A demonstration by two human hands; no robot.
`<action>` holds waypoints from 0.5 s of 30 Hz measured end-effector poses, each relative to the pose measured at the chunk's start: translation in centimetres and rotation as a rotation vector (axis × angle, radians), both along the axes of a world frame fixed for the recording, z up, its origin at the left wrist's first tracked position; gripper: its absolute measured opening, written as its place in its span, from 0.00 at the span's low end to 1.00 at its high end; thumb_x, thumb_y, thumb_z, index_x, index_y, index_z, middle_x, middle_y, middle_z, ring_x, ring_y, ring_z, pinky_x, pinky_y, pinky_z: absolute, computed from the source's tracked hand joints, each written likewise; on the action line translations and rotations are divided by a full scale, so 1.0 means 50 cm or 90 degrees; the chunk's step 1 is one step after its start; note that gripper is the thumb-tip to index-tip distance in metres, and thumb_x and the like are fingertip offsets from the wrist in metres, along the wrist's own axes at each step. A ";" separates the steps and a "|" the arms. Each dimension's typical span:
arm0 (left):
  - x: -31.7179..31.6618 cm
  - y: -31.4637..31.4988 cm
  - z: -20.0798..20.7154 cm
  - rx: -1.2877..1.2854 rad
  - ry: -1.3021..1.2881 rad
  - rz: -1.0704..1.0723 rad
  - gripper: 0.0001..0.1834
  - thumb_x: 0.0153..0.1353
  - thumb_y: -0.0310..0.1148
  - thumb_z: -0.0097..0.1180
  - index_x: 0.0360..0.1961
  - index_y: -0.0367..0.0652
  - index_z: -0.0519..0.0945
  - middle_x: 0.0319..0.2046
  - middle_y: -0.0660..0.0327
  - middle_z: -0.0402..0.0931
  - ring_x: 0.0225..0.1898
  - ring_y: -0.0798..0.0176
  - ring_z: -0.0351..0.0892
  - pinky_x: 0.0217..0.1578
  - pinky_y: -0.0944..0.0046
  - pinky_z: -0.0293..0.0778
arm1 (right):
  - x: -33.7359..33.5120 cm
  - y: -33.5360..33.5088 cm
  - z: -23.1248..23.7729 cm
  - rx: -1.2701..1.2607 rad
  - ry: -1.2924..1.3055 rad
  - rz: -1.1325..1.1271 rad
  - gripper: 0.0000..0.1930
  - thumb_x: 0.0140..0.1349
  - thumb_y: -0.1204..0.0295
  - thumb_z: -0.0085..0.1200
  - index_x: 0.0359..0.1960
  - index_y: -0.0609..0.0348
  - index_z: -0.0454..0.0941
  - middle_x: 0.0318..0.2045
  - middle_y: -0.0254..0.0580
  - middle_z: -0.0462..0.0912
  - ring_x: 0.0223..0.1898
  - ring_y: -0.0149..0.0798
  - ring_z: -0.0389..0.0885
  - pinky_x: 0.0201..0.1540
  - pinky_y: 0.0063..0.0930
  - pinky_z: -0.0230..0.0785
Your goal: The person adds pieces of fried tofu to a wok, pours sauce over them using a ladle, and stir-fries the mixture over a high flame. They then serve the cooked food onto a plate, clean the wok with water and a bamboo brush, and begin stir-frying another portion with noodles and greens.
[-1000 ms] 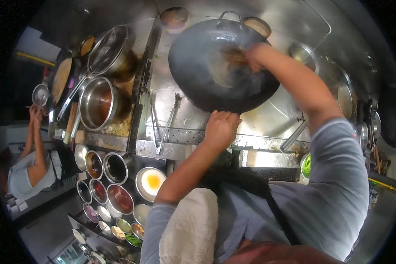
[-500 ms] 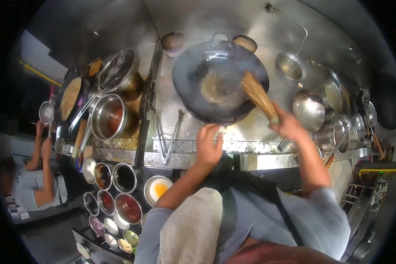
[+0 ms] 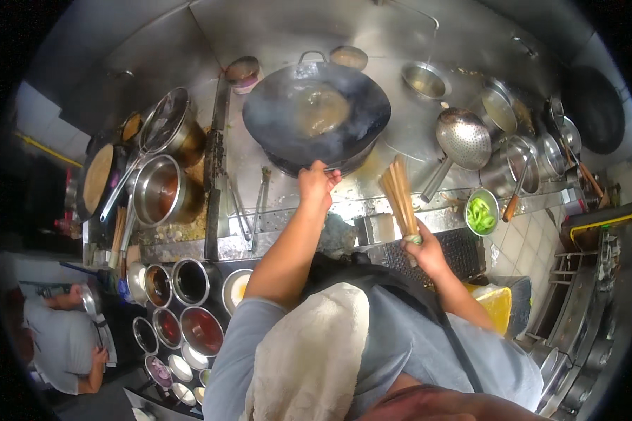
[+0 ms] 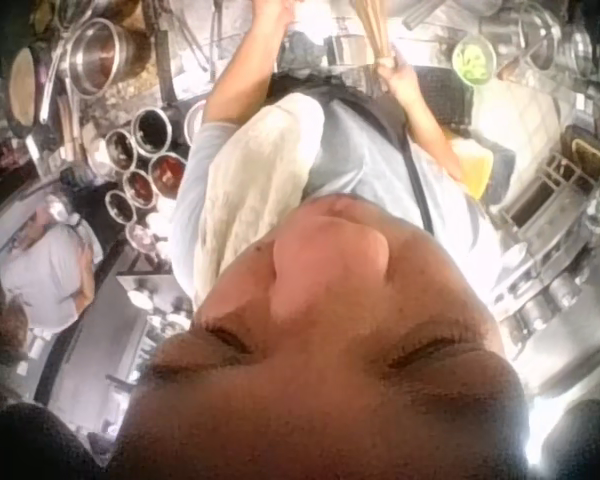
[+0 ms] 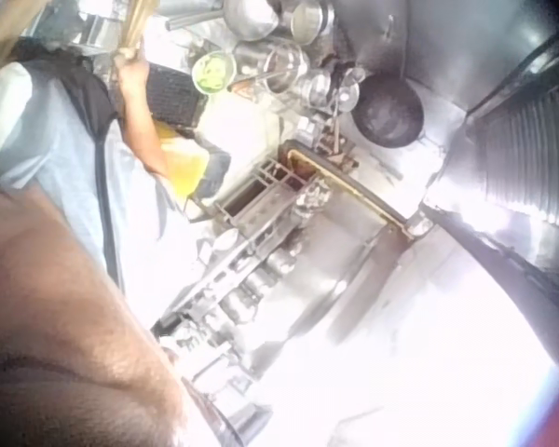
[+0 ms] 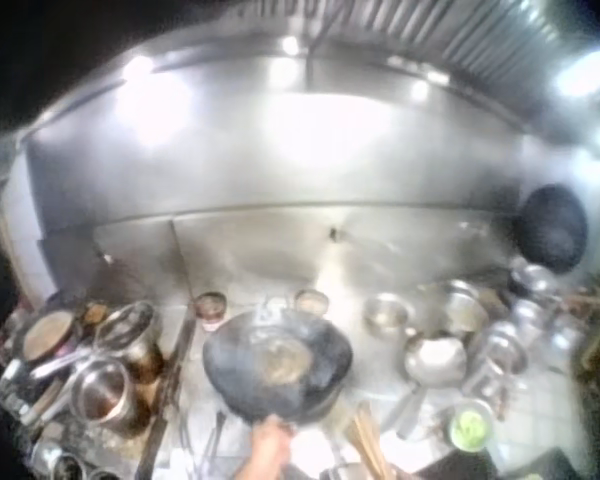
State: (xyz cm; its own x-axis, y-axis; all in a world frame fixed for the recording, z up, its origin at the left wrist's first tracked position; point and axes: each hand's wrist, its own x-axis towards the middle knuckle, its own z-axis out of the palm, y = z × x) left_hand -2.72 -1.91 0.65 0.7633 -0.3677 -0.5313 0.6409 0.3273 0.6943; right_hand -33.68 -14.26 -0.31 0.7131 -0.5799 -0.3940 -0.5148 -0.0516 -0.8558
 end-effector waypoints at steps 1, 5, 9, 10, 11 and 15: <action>-0.010 0.006 0.016 -0.006 -0.008 0.026 0.08 0.65 0.26 0.50 0.41 0.31 0.72 0.31 0.50 0.78 0.28 0.58 0.79 0.26 0.61 0.78 | -0.003 -0.010 0.018 -0.025 -0.053 -0.034 0.40 0.56 0.76 0.61 0.73 0.63 0.61 0.44 0.38 0.82 0.39 0.30 0.80 0.44 0.24 0.74; -0.058 0.060 0.055 -0.018 -0.035 0.020 0.10 0.66 0.27 0.51 0.43 0.31 0.71 0.32 0.50 0.77 0.27 0.58 0.78 0.27 0.58 0.79 | 0.050 -0.085 0.157 -0.016 -0.108 0.009 0.43 0.56 0.70 0.60 0.75 0.64 0.58 0.48 0.42 0.82 0.45 0.33 0.80 0.50 0.26 0.73; -0.138 0.080 0.120 0.030 -0.088 0.028 0.11 0.66 0.27 0.51 0.45 0.32 0.69 0.33 0.50 0.76 0.27 0.57 0.79 0.26 0.58 0.79 | 0.137 -0.224 0.163 -0.278 -0.217 0.088 0.43 0.56 0.65 0.65 0.74 0.62 0.61 0.52 0.51 0.84 0.49 0.41 0.83 0.52 0.33 0.75; -0.151 0.086 0.131 0.030 -0.104 0.015 0.11 0.65 0.27 0.51 0.44 0.32 0.68 0.33 0.50 0.76 0.26 0.58 0.79 0.25 0.58 0.79 | 0.172 -0.247 0.173 -0.288 -0.201 0.112 0.44 0.56 0.63 0.65 0.74 0.61 0.60 0.52 0.55 0.84 0.51 0.44 0.83 0.54 0.36 0.74; -0.161 0.093 0.139 0.031 -0.119 0.003 0.11 0.64 0.26 0.50 0.44 0.31 0.67 0.34 0.50 0.76 0.25 0.58 0.79 0.25 0.58 0.79 | 0.210 -0.267 0.192 -0.296 -0.184 0.137 0.44 0.57 0.61 0.65 0.74 0.61 0.60 0.53 0.58 0.83 0.53 0.47 0.83 0.56 0.38 0.74; -0.195 0.100 0.185 0.098 -0.126 0.012 0.11 0.63 0.25 0.52 0.44 0.31 0.67 0.34 0.49 0.76 0.24 0.58 0.79 0.23 0.60 0.79 | 0.356 -0.325 0.238 -0.283 -0.044 0.232 0.45 0.57 0.55 0.65 0.75 0.54 0.60 0.47 0.57 0.86 0.44 0.47 0.86 0.48 0.38 0.77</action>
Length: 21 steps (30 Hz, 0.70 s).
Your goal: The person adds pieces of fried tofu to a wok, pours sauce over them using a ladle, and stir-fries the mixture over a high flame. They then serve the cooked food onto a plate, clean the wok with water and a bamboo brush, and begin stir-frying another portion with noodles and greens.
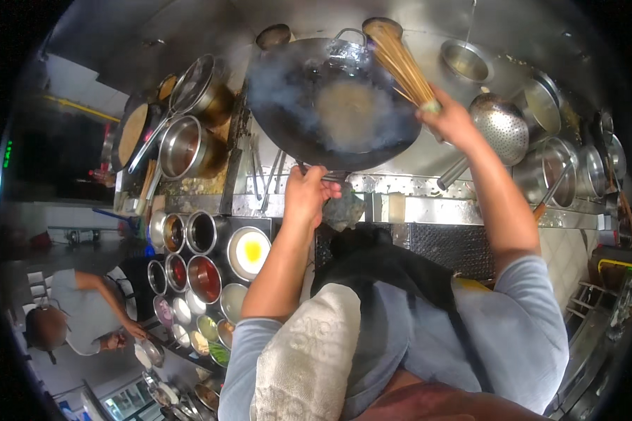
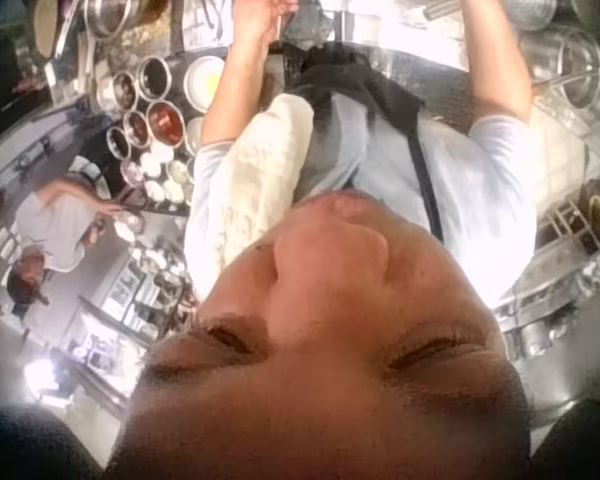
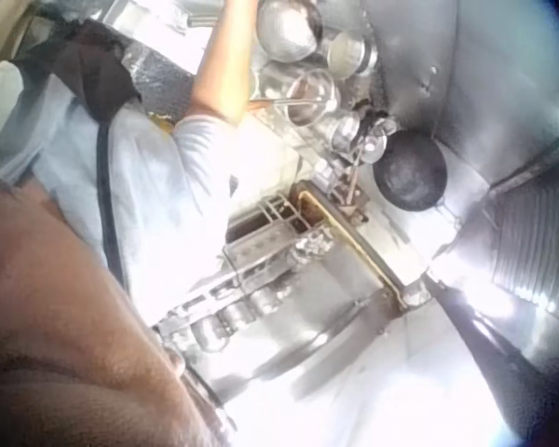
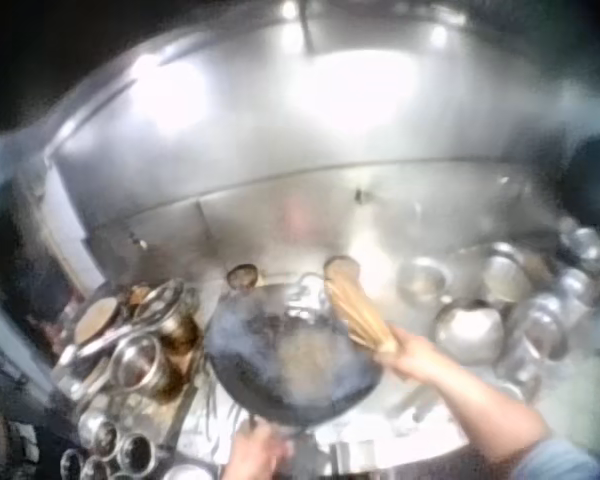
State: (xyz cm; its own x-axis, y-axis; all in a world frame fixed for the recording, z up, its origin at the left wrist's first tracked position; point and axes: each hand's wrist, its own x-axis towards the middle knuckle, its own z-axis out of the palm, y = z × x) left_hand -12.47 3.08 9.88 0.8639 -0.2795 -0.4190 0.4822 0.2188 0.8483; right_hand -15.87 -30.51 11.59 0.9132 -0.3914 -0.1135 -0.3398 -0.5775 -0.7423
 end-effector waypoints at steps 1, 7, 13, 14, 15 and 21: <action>-0.007 -0.001 0.014 0.020 -0.012 0.006 0.12 0.63 0.25 0.52 0.44 0.31 0.67 0.34 0.49 0.76 0.24 0.59 0.79 0.23 0.60 0.79 | 0.036 0.000 0.015 0.000 0.049 0.014 0.44 0.57 0.55 0.64 0.75 0.52 0.60 0.45 0.55 0.86 0.41 0.47 0.87 0.45 0.39 0.78; -0.008 -0.035 0.073 0.137 -0.099 -0.043 0.13 0.63 0.28 0.56 0.44 0.32 0.69 0.31 0.53 0.75 0.19 0.61 0.79 0.19 0.61 0.79 | 0.163 -0.081 -0.064 -0.198 0.100 0.098 0.32 0.59 0.58 0.60 0.65 0.52 0.71 0.38 0.50 0.87 0.33 0.49 0.86 0.36 0.45 0.79; 0.009 -0.111 0.194 0.321 -0.255 -0.141 0.13 0.62 0.28 0.56 0.40 0.29 0.69 0.27 0.53 0.76 0.17 0.61 0.78 0.16 0.62 0.75 | 0.131 -0.096 -0.056 -0.109 0.223 0.052 0.18 0.60 0.60 0.59 0.46 0.58 0.82 0.35 0.48 0.87 0.34 0.47 0.86 0.36 0.42 0.78; 0.012 -0.122 0.211 0.396 -0.299 -0.173 0.13 0.62 0.29 0.56 0.40 0.29 0.70 0.26 0.55 0.75 0.17 0.62 0.78 0.17 0.63 0.74 | 0.125 -0.102 -0.069 -0.100 0.231 0.050 0.17 0.60 0.60 0.58 0.45 0.58 0.83 0.34 0.48 0.88 0.34 0.47 0.87 0.36 0.42 0.78; 0.018 -0.131 0.216 0.416 -0.312 -0.187 0.13 0.61 0.29 0.57 0.40 0.30 0.71 0.26 0.52 0.77 0.18 0.63 0.79 0.17 0.63 0.74 | 0.123 -0.107 -0.088 -0.092 0.239 0.051 0.17 0.60 0.60 0.58 0.44 0.58 0.83 0.34 0.48 0.88 0.34 0.47 0.87 0.36 0.42 0.78; 0.003 -0.190 0.212 0.639 -0.702 -0.223 0.18 0.58 0.34 0.60 0.41 0.30 0.71 0.27 0.45 0.80 0.19 0.55 0.82 0.23 0.55 0.78 | 0.062 -0.085 -0.129 -0.110 0.171 -0.039 0.27 0.58 0.60 0.62 0.60 0.51 0.78 0.37 0.53 0.87 0.34 0.47 0.87 0.38 0.42 0.77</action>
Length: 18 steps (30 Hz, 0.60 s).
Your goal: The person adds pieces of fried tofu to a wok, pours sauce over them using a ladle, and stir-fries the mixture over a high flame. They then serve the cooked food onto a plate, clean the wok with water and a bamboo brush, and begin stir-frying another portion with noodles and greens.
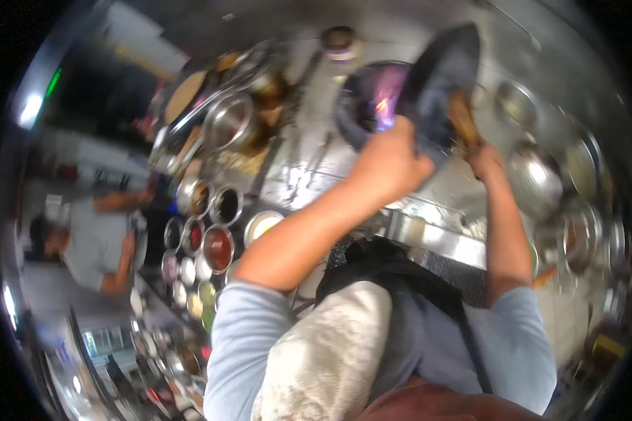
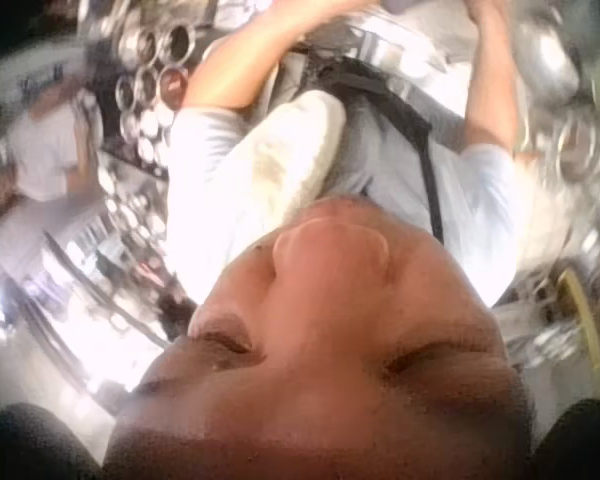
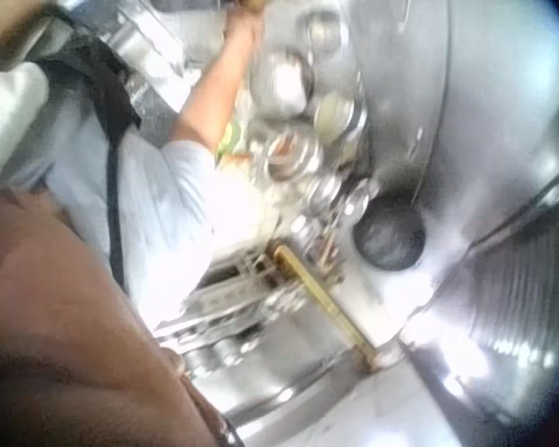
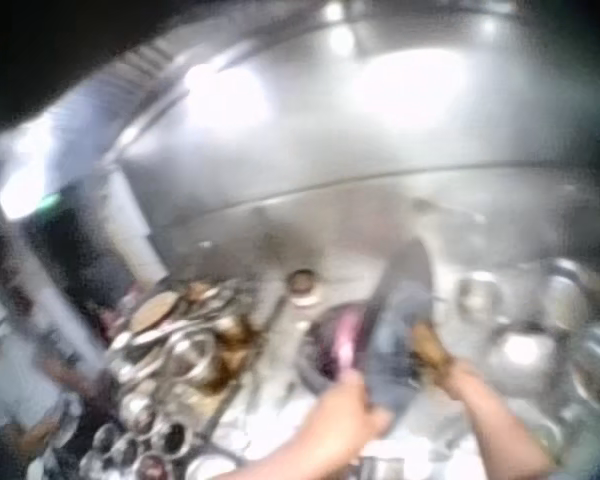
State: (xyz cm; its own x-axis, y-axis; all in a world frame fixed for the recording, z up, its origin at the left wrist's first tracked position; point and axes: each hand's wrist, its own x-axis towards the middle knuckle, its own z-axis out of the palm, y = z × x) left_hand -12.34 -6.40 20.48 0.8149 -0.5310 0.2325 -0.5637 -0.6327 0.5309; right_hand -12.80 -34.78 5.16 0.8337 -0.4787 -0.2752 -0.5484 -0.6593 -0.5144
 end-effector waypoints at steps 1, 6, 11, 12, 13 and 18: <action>0.005 0.000 -0.004 -0.009 0.046 0.000 0.19 0.58 0.34 0.60 0.41 0.29 0.70 0.27 0.44 0.80 0.19 0.54 0.82 0.25 0.54 0.78 | -0.003 -0.029 -0.025 0.001 0.006 0.011 0.31 0.57 0.63 0.64 0.65 0.51 0.74 0.38 0.51 0.87 0.33 0.45 0.87 0.38 0.41 0.77; 0.075 0.151 -0.045 -0.199 0.419 0.077 0.15 0.64 0.33 0.56 0.43 0.32 0.69 0.26 0.51 0.78 0.20 0.57 0.82 0.20 0.57 0.78 | 0.040 -0.026 -0.038 -0.082 -0.079 0.083 0.36 0.56 0.68 0.62 0.70 0.48 0.69 0.29 0.46 0.85 0.29 0.40 0.84 0.36 0.38 0.75; 0.086 0.331 -0.274 -0.602 0.768 0.235 0.13 0.67 0.29 0.51 0.50 0.37 0.67 0.31 0.57 0.75 0.17 0.62 0.77 0.15 0.64 0.75 | 0.097 0.104 0.222 0.092 -0.068 -0.027 0.41 0.58 0.64 0.63 0.75 0.48 0.61 0.53 0.60 0.82 0.56 0.55 0.81 0.59 0.41 0.72; 0.096 0.318 -0.280 -0.630 0.795 0.224 0.12 0.66 0.28 0.51 0.48 0.35 0.70 0.31 0.57 0.77 0.19 0.61 0.79 0.17 0.62 0.76 | 0.108 0.072 0.219 0.002 -0.203 -0.008 0.42 0.58 0.63 0.63 0.75 0.48 0.61 0.55 0.60 0.81 0.57 0.56 0.81 0.59 0.42 0.71; 0.118 0.305 -0.293 -0.617 0.826 0.198 0.12 0.66 0.28 0.51 0.48 0.35 0.70 0.31 0.57 0.77 0.19 0.61 0.79 0.17 0.62 0.76 | 0.126 0.046 0.216 -0.108 -0.328 0.016 0.42 0.58 0.63 0.63 0.75 0.48 0.60 0.56 0.60 0.81 0.58 0.56 0.80 0.60 0.43 0.71; 0.218 0.202 -0.346 -0.687 0.902 0.217 0.06 0.66 0.26 0.52 0.41 0.35 0.75 0.33 0.54 0.80 0.28 0.58 0.82 0.29 0.59 0.81 | 0.346 0.057 0.254 -0.276 -0.653 -0.094 0.41 0.59 0.62 0.63 0.75 0.48 0.59 0.57 0.58 0.77 0.57 0.57 0.76 0.61 0.46 0.69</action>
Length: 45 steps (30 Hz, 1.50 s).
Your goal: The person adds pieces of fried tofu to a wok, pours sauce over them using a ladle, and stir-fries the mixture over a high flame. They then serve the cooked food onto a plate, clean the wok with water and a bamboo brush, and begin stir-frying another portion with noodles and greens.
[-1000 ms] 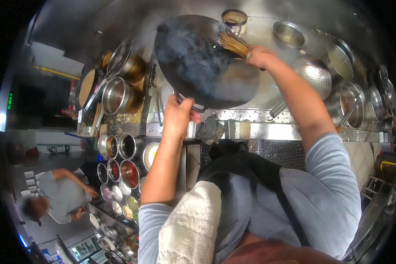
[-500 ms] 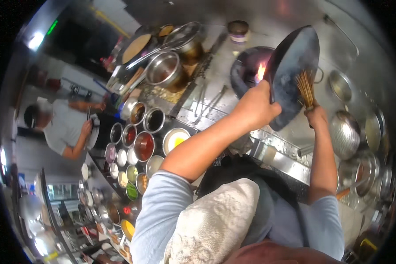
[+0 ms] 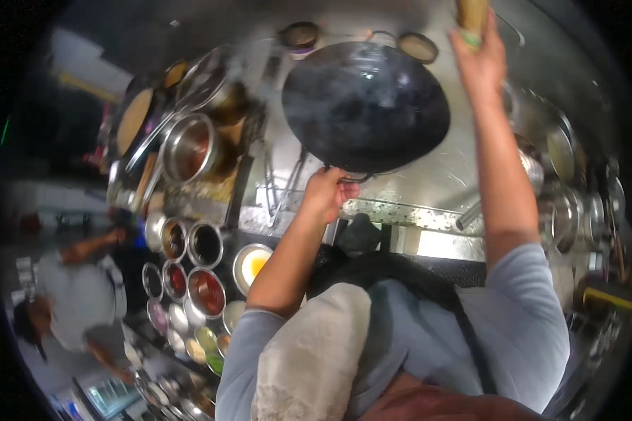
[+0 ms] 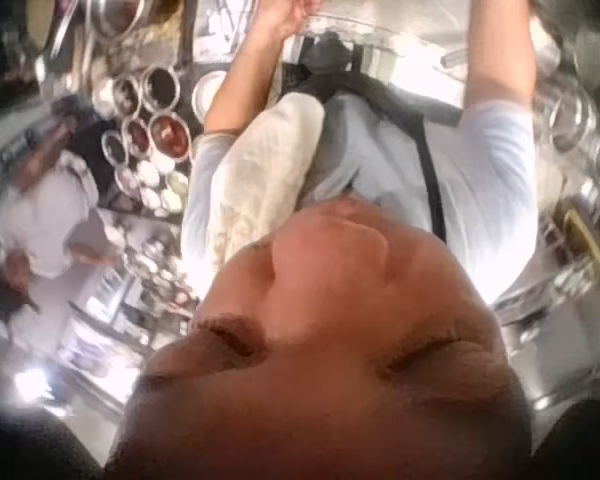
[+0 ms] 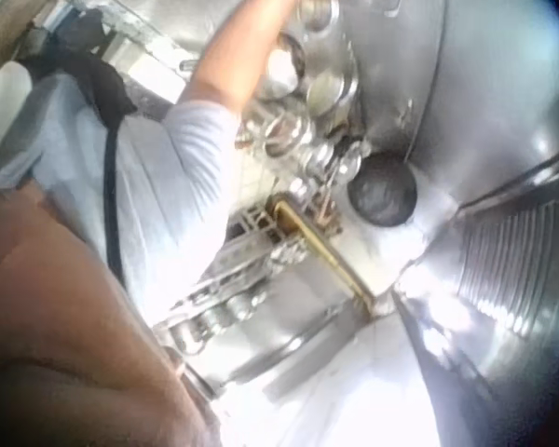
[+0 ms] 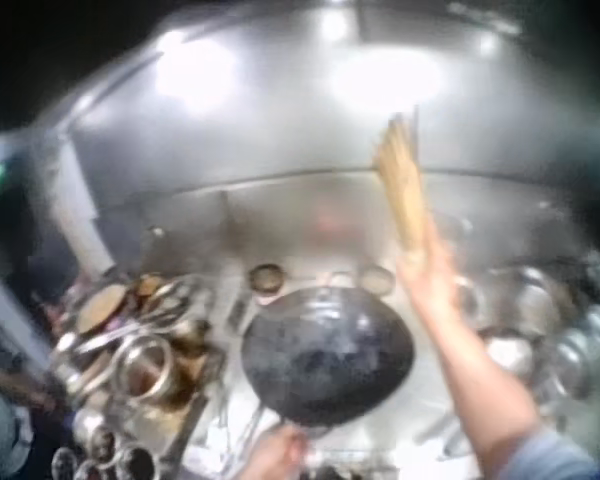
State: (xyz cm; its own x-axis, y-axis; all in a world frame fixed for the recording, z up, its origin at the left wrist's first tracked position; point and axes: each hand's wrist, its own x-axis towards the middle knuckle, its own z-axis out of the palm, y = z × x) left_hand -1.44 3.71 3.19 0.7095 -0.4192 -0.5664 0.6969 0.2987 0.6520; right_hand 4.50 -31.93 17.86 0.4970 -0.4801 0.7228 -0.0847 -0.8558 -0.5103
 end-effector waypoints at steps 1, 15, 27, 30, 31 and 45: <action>0.015 -0.026 0.003 -0.004 -0.005 0.010 0.06 0.66 0.26 0.52 0.42 0.35 0.74 0.33 0.54 0.80 0.29 0.57 0.82 0.31 0.59 0.82 | 0.044 0.000 -0.021 0.060 -0.004 -0.043 0.44 0.58 0.70 0.64 0.77 0.45 0.56 0.56 0.55 0.75 0.54 0.53 0.75 0.60 0.44 0.69; 0.041 -0.066 -0.072 -0.070 0.015 -0.066 0.15 0.71 0.33 0.58 0.51 0.38 0.70 0.42 0.55 0.78 0.39 0.53 0.82 0.41 0.54 0.83 | 0.025 0.120 -0.330 0.032 0.756 0.654 0.47 0.51 0.57 0.67 0.76 0.45 0.61 0.47 0.53 0.86 0.45 0.46 0.85 0.51 0.37 0.76; 0.046 -0.065 -0.085 -0.083 0.031 -0.072 0.16 0.72 0.36 0.56 0.54 0.41 0.69 0.45 0.59 0.78 0.42 0.55 0.82 0.46 0.54 0.82 | 0.180 0.125 -0.390 0.050 0.913 0.132 0.39 0.57 0.59 0.61 0.73 0.50 0.65 0.59 0.57 0.79 0.56 0.56 0.82 0.58 0.41 0.74; 0.044 -0.032 -0.093 -0.087 0.033 -0.041 0.13 0.72 0.34 0.56 0.49 0.41 0.68 0.42 0.60 0.74 0.41 0.53 0.83 0.44 0.53 0.84 | 0.093 0.252 -0.299 0.096 0.941 0.388 0.42 0.53 0.56 0.64 0.72 0.48 0.66 0.62 0.55 0.78 0.59 0.54 0.80 0.63 0.40 0.71; 0.043 -0.036 -0.089 -0.092 0.035 -0.043 0.13 0.72 0.34 0.56 0.49 0.41 0.68 0.42 0.60 0.74 0.41 0.54 0.83 0.44 0.53 0.84 | 0.070 0.197 -0.301 0.092 0.897 0.495 0.43 0.52 0.56 0.65 0.73 0.48 0.66 0.63 0.55 0.77 0.60 0.53 0.78 0.65 0.40 0.69; 0.042 -0.033 -0.085 -0.075 0.028 -0.017 0.13 0.73 0.36 0.56 0.49 0.40 0.70 0.42 0.59 0.75 0.40 0.56 0.82 0.45 0.54 0.84 | 0.073 0.226 -0.241 0.128 0.983 0.383 0.36 0.52 0.55 0.66 0.63 0.45 0.66 0.47 0.53 0.86 0.45 0.51 0.85 0.51 0.43 0.77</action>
State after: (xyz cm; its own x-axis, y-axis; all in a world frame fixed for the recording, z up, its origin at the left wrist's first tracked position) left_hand 0.68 2.04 -1.06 0.6724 -0.5027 -0.5433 0.7332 0.3520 0.5818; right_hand 8.16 -20.62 5.80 0.7722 0.0126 -0.6353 -0.2849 -0.8868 -0.3639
